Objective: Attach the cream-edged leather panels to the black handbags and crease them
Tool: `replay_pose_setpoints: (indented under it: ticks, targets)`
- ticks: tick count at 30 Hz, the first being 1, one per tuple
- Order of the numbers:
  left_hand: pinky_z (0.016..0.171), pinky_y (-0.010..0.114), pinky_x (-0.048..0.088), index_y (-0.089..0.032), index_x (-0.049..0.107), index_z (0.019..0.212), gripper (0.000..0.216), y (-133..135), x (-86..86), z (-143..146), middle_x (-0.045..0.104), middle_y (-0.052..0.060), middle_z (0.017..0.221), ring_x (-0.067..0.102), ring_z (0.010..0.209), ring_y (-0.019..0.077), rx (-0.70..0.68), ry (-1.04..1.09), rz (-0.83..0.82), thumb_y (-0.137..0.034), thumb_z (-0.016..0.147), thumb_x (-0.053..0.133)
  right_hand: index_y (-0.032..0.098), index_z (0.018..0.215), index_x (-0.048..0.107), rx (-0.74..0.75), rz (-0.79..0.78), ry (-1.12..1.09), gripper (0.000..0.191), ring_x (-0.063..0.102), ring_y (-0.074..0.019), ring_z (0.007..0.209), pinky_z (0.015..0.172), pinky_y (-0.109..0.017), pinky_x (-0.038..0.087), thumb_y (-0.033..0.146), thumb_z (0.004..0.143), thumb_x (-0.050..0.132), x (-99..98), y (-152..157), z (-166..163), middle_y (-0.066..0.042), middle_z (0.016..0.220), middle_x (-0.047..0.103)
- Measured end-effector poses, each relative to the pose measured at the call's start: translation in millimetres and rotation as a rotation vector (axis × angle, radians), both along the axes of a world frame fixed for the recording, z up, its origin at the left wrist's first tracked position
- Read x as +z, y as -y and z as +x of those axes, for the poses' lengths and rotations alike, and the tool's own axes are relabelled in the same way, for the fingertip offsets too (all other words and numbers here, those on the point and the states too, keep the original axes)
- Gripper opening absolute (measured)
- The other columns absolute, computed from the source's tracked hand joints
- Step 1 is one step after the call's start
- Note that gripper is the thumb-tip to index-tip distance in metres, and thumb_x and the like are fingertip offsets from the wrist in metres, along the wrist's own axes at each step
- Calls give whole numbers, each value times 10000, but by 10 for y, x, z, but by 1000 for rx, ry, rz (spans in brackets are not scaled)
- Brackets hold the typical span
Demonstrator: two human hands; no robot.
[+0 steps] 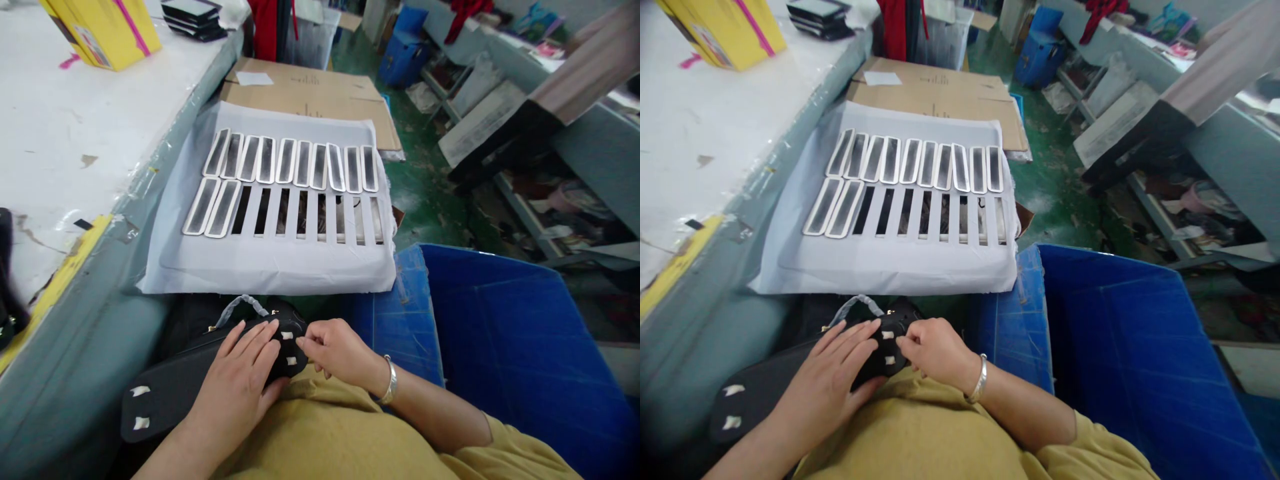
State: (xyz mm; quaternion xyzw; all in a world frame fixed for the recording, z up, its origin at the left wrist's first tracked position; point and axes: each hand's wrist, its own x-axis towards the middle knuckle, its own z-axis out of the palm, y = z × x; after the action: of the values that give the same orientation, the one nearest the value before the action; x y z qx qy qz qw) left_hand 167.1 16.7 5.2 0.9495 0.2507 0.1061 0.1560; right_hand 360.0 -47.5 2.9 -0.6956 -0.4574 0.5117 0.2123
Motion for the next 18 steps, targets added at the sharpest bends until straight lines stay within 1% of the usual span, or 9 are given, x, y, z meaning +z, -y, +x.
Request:
replay_pose_setpoints:
  ticks: [3, 5, 8, 11, 14, 18]
  targets:
    - [1024, 484, 345, -190, 566, 1051, 291, 25, 33, 15, 560, 121, 1275, 527, 1150, 279, 0, -34, 36, -277, 773, 585, 180, 606, 529, 3, 32, -3, 308, 512, -75, 395, 402, -172, 358, 373, 844, 504, -18, -13, 19, 29, 468, 569]
    - [1014, 490, 349, -194, 557, 1047, 281, 36, 38, 18, 551, 124, 1285, 523, 1156, 284, -8, -57, 52, -273, 779, 578, 180, 607, 522, -31, 15, -53, 318, 501, -76, 381, 380, -171, 349, 399, 837, 512, -57, -5, 53, 37, 454, 548]
    - [994, 494, 366, -194, 540, 1055, 278, 54, 27, 10, 541, 130, 1295, 509, 1173, 286, -7, -76, 54, -272, 790, 567, 180, 612, 497, -142, -33, -168, 332, 463, -69, 342, 339, -166, 337, 421, 841, 494, -141, 48, 145, 56, 433, 504]
    - [978, 494, 384, -190, 521, 1077, 295, 82, 21, 8, 520, 132, 1318, 494, 1192, 284, -1, -97, 30, -277, 797, 558, 170, 632, 505, -235, -28, -244, 322, 427, -53, 330, 336, -154, 331, 409, 847, 481, -215, 146, 240, 61, 438, 498]
    - [981, 504, 382, -190, 519, 1077, 294, 123, 42, 29, 505, 130, 1333, 487, 1200, 287, 22, -118, 12, -280, 798, 547, 161, 654, 520, -253, 1, -294, 299, 426, -45, 341, 346, -143, 330, 395, 838, 492, -246, 259, 270, 65, 448, 496]
    - [979, 526, 381, -181, 522, 1071, 296, 165, 85, 69, 516, 142, 1317, 493, 1192, 299, 61, -132, 18, -265, 788, 541, 160, 681, 519, -231, 21, -385, 237, 442, -41, 358, 359, -136, 345, 358, 810, 534, -240, 361, 205, 69, 474, 508]
